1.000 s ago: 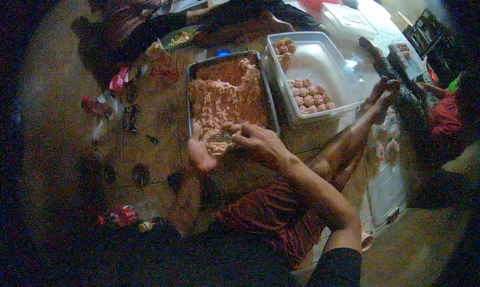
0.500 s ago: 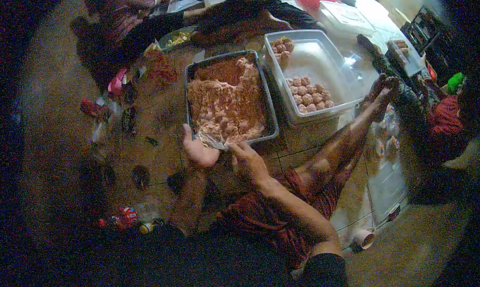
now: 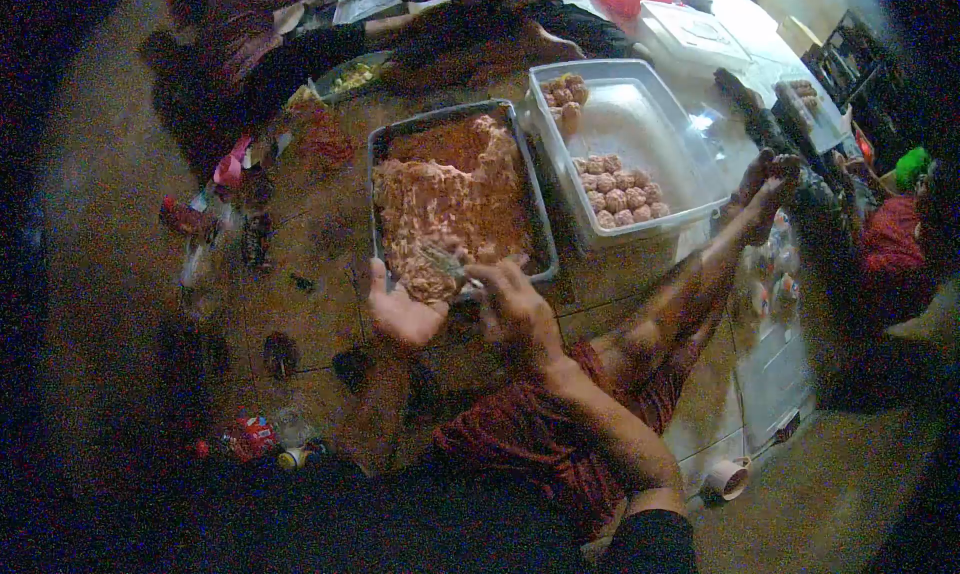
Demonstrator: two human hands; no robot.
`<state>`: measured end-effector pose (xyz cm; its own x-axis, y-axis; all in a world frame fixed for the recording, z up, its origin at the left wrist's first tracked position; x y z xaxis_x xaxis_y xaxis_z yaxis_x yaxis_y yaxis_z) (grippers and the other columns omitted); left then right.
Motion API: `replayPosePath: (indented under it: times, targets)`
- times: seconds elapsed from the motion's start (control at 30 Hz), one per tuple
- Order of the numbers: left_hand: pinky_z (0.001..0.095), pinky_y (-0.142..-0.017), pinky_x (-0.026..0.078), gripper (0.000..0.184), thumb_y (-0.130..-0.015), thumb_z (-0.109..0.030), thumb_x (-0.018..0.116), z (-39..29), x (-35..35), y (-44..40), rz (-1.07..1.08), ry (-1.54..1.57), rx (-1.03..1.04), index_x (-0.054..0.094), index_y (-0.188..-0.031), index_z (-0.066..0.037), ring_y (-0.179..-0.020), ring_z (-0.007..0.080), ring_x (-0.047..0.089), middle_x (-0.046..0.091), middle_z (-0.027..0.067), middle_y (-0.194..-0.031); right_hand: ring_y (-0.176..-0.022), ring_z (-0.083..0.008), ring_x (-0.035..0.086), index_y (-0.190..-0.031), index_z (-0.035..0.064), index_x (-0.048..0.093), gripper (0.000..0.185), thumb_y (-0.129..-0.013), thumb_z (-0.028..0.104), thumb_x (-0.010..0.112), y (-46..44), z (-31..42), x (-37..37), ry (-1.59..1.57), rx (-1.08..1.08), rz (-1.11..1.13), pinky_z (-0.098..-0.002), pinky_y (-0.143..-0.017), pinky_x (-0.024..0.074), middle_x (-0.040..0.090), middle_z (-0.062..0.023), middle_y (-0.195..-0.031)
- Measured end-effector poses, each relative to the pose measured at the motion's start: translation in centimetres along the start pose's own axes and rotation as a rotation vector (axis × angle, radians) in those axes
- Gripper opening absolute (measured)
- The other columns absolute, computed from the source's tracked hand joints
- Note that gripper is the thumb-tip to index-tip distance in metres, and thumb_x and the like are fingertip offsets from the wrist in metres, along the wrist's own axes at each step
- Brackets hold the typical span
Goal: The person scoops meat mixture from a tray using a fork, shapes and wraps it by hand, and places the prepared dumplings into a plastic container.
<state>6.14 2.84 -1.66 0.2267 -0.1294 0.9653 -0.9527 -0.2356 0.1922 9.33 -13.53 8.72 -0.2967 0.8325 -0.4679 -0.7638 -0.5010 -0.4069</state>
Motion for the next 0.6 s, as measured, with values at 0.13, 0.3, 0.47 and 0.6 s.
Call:
replayPosePath:
  times: [0.13,0.3,0.47,0.6]
  targets:
    - [0.0623,-0.111,0.038,0.091,-0.094,-0.069,0.048,0.6,0.9,0.6,-0.084,-0.012,0.046,0.036,-0.15,0.002,-0.133,0.0464,0.048,0.047,0.0274,-0.147,-0.095,-0.0384,0.065,-0.115,0.0121,0.064,0.032,-0.085,0.003,0.063,3.4,-1.3,3.1,0.047,0.067,0.234,-0.0451,-0.08,0.0551,0.061,-0.0154,-0.105]
    - [0.0594,-0.108,0.043,0.085,-0.097,-0.07,0.041,1.1,0.4,0.4,-0.031,-0.079,0.008,0.044,-0.142,0.002,-0.124,0.0428,0.055,0.058,0.0265,-0.133,-0.092,-0.0414,0.062,-0.113,0.0055,0.065,0.029,-0.085,-0.002,0.062,3.2,-0.3,1.5,0.088,0.098,0.174,-0.0469,-0.078,0.0523,0.06,-0.0177,-0.099]
    - [0.0575,-0.105,0.046,0.089,-0.099,-0.071,0.033,0.5,-0.1,0.6,-0.053,-0.183,0.033,0.045,-0.139,0.008,-0.116,0.0436,0.06,0.06,0.0294,-0.129,-0.095,-0.0414,0.062,-0.111,0.0038,0.065,0.029,-0.083,-0.003,0.061,3.7,-1.8,0.9,0.141,0.148,0.218,-0.0463,-0.078,0.0523,0.06,-0.0187,-0.1]
    - [0.0578,-0.105,0.047,0.089,-0.1,-0.069,0.031,1.9,0.6,-0.3,0.156,-0.164,-0.087,0.048,-0.133,0.012,-0.115,0.0441,0.061,0.061,0.03,-0.127,-0.092,-0.0406,0.063,-0.111,0.0034,0.066,0.028,-0.084,-0.002,0.063,3.1,-2.5,-0.2,0.15,0.033,0.09,-0.0458,-0.077,0.0528,0.06,-0.0173,-0.098]
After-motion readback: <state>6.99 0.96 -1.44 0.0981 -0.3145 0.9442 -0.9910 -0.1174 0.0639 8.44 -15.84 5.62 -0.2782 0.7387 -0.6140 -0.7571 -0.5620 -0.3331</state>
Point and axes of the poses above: each hand's wrist, its own y-axis away from the middle knuckle, its own x-axis out of the palm, z = x × y, the point moved 8 cm from there along -y, towards the middle knuckle
